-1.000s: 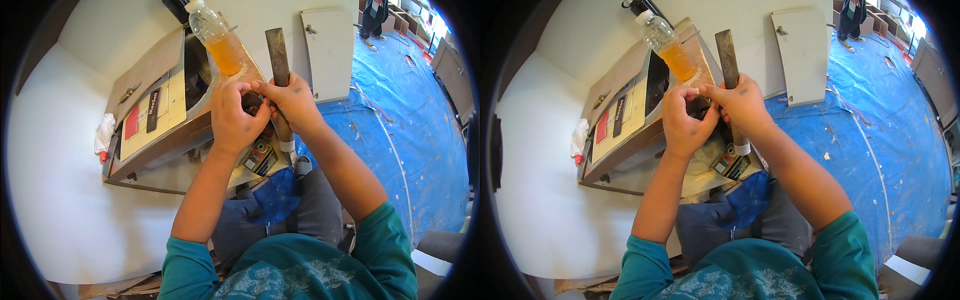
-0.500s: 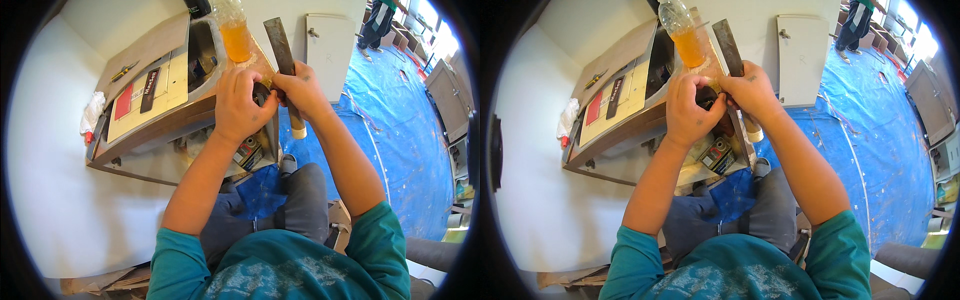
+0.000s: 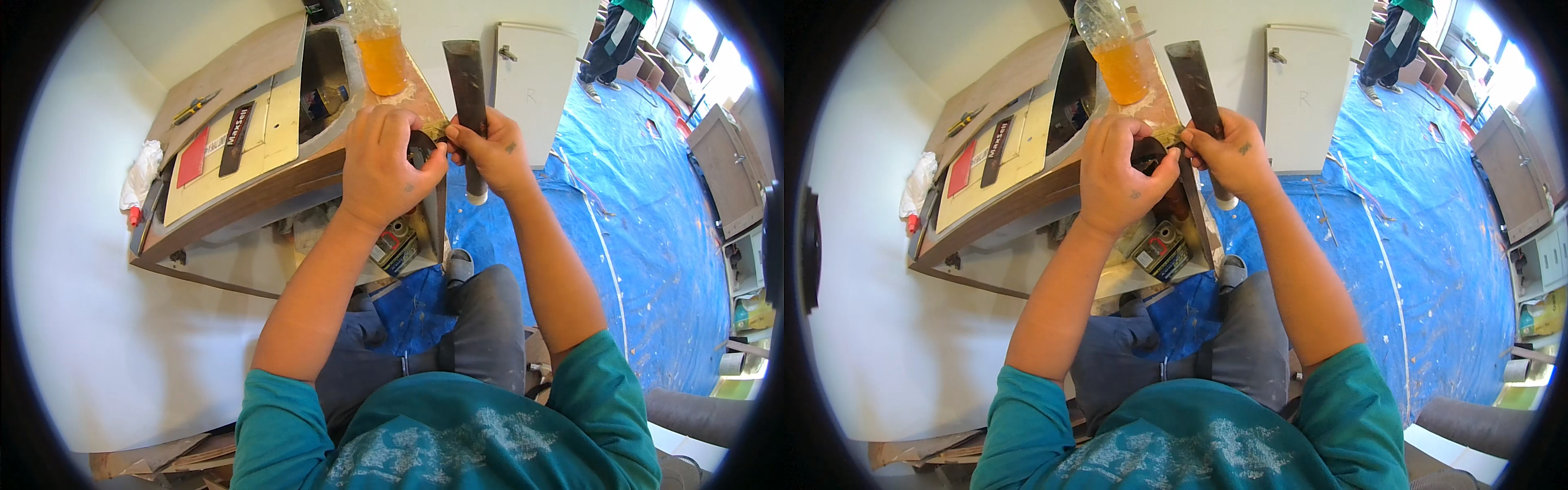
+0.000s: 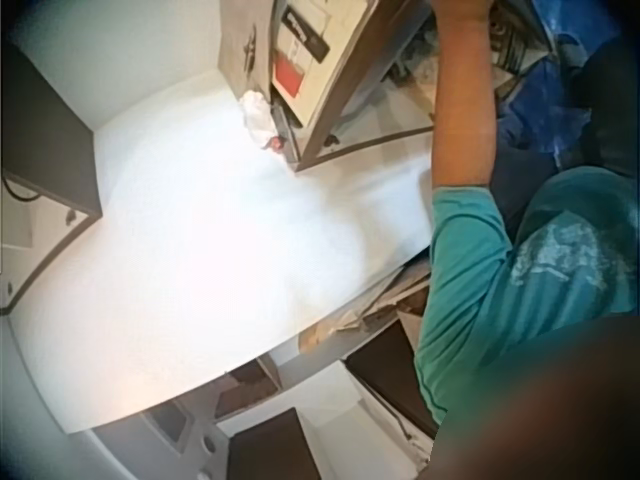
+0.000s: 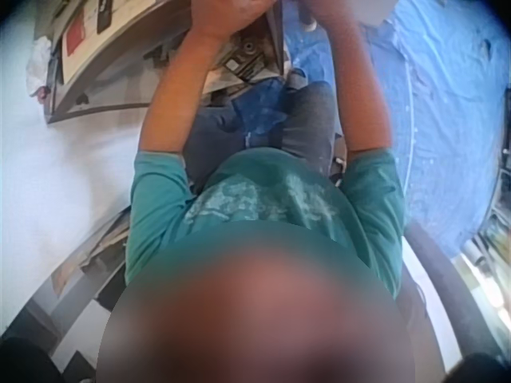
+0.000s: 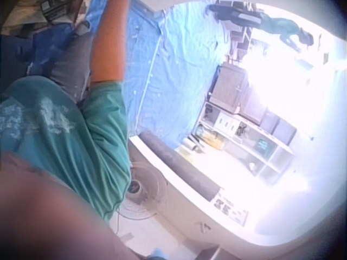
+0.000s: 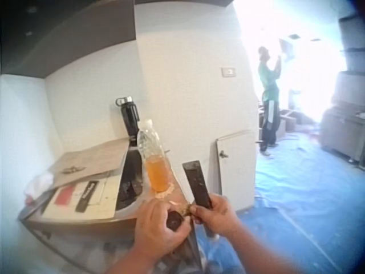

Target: The person uses a hammer and a metal pry bar to remove a damaged section of a wooden cabinet. They repeatedly strike the pry bar to loosen the wood and then pull away broken pieces by hand.

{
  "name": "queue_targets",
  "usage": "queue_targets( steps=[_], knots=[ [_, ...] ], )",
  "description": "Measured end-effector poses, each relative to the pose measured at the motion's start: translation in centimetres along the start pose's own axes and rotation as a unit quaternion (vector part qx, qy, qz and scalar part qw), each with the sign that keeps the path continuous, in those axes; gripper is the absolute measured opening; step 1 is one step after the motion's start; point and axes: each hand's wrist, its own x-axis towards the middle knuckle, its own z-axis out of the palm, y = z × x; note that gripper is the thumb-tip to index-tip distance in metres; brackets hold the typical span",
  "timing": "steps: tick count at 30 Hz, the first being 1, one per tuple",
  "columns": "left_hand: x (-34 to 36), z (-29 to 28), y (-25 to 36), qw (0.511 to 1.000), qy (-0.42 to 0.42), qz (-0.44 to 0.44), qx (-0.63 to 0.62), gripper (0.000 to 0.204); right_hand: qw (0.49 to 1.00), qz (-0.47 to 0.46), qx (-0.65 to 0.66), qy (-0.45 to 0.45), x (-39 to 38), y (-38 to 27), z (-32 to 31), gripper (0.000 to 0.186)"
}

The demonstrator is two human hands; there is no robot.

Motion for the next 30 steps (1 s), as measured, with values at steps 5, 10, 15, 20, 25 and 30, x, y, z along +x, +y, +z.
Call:
queue_targets(
  steps=[5,10,15,20,25,30],
  knots=[
    [-0.1,0.0,-0.2,1.0,-0.001,0.007,0.005,0.039,0.996,0.005,-0.064,0.066,-1.0,-0.3,1.9,0.02],
    [-0.2,-0.2,-0.3,1.0,-0.003,0.003,0.004,0.039,0.991,0.035,-0.115,0.066,-0.6,-0.9,1.8,0.023],
    [-0.2,0.1,-0.4,1.0,0.004,0.006,0.001,0.038,0.989,0.02,-0.124,0.071,-0.3,-0.9,1.7,0.021],
    [0.0,0.2,-0.3,1.0,0.003,0.01,0.004,0.036,0.989,0.025,-0.101,0.103,-0.8,-0.9,2.2,0.023],
    [-0.1,-0.1,-0.5,1.0,0.0,0.014,-0.002,0.032,0.975,0.044,-0.175,0.127,-0.7,-2.0,3.7,0.031],
    [-0.5,-0.1,-1.6,1.0,0.006,0.011,0.007,0.023,0.989,0.007,-0.107,0.105,-0.9,-1.3,3.1,0.029]
  ],
)
